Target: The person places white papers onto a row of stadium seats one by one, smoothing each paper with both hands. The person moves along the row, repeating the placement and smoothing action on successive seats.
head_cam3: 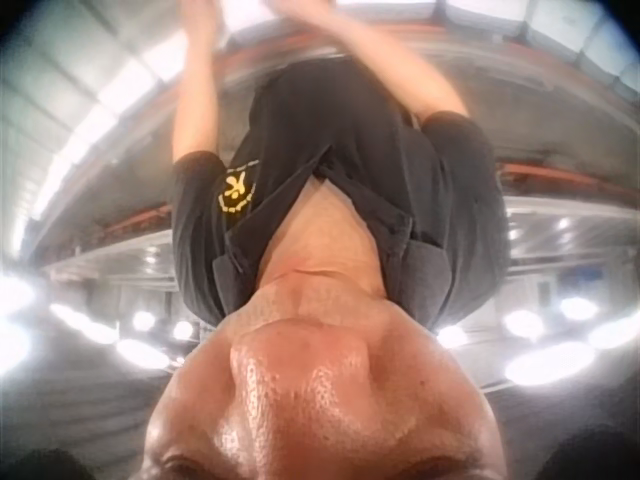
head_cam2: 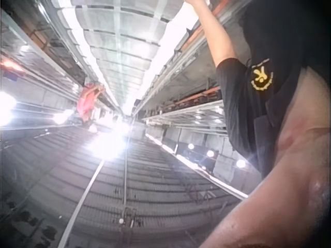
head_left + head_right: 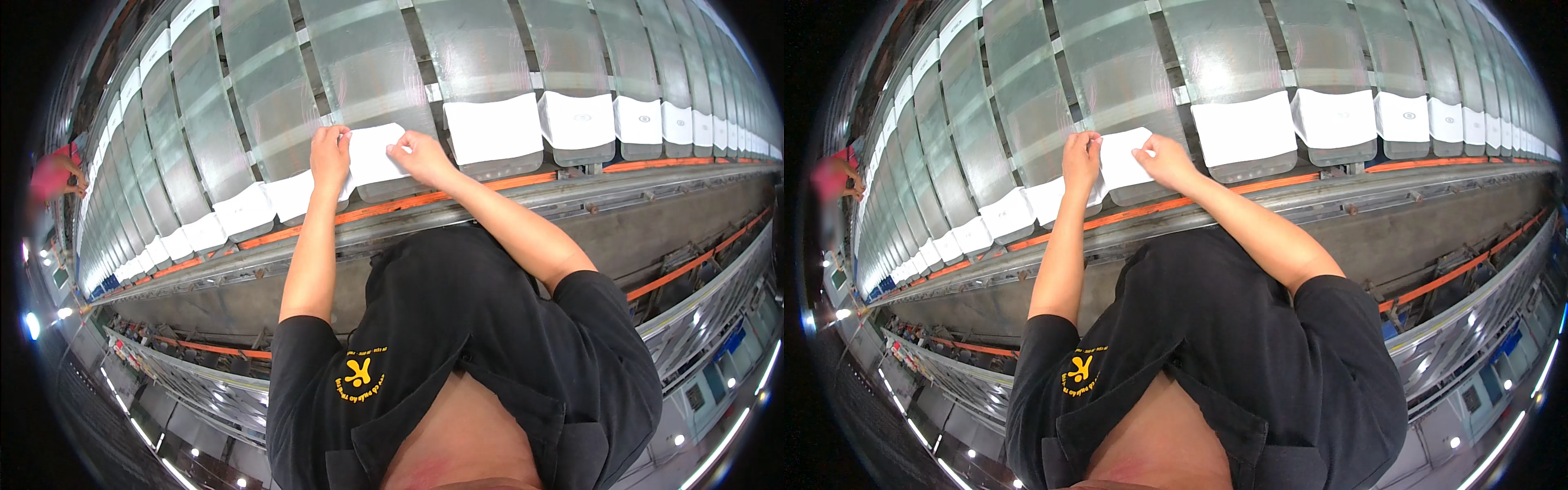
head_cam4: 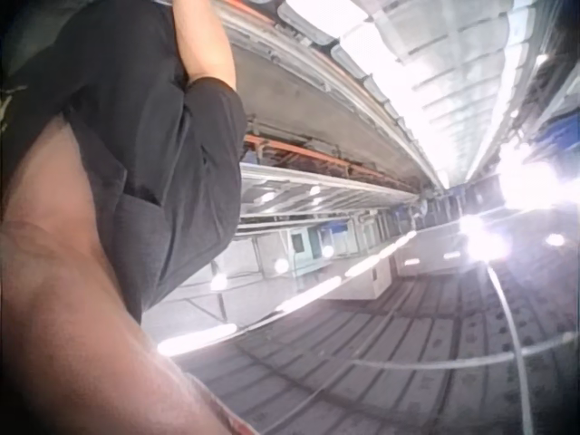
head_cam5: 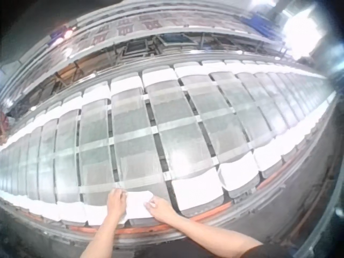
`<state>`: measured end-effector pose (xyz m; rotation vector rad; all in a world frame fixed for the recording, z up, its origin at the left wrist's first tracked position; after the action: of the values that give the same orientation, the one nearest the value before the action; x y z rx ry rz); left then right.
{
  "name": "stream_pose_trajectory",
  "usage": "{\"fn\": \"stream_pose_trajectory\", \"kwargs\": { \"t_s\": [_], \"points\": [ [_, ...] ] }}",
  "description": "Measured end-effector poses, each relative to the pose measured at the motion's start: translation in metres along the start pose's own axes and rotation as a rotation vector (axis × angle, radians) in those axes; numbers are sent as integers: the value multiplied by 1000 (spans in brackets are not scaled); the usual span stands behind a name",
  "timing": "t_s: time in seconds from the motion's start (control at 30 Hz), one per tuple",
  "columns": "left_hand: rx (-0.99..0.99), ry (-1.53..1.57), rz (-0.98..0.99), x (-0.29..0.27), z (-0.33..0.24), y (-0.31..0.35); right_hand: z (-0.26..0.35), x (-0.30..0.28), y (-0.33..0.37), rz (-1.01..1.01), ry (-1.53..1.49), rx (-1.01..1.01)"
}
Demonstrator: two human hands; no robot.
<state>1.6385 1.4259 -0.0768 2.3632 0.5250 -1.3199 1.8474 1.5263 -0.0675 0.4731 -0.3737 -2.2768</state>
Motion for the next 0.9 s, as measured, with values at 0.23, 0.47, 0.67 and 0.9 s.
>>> {"fn": "stream_pose_trajectory", "kwargs": {
  "t_s": [0.23,0.47,0.67,0.9],
  "points": [
    [143,158,-119,4,-12,9,27,7,19,61,-191,7],
    [-286,854,96,31,-27,44,27,14,28,140,-214,-44],
    [-388,1145,130,15,-56,63,47,22,48,171,-280,-27],
    [-402,1139,131,7,-52,75,68,12,63,251,-221,-94]
  ]
}}
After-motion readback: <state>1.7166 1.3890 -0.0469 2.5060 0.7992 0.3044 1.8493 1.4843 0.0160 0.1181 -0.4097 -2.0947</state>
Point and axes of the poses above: each hand's wrist, its own y-axis away from the middle knuckle, its own x-axis out of the palm, z = x × y, the point moved 1 cm from there along -y, towards the middle knuckle, and after that the axes turned 5 degrees about -y, right-handed, at the moved point
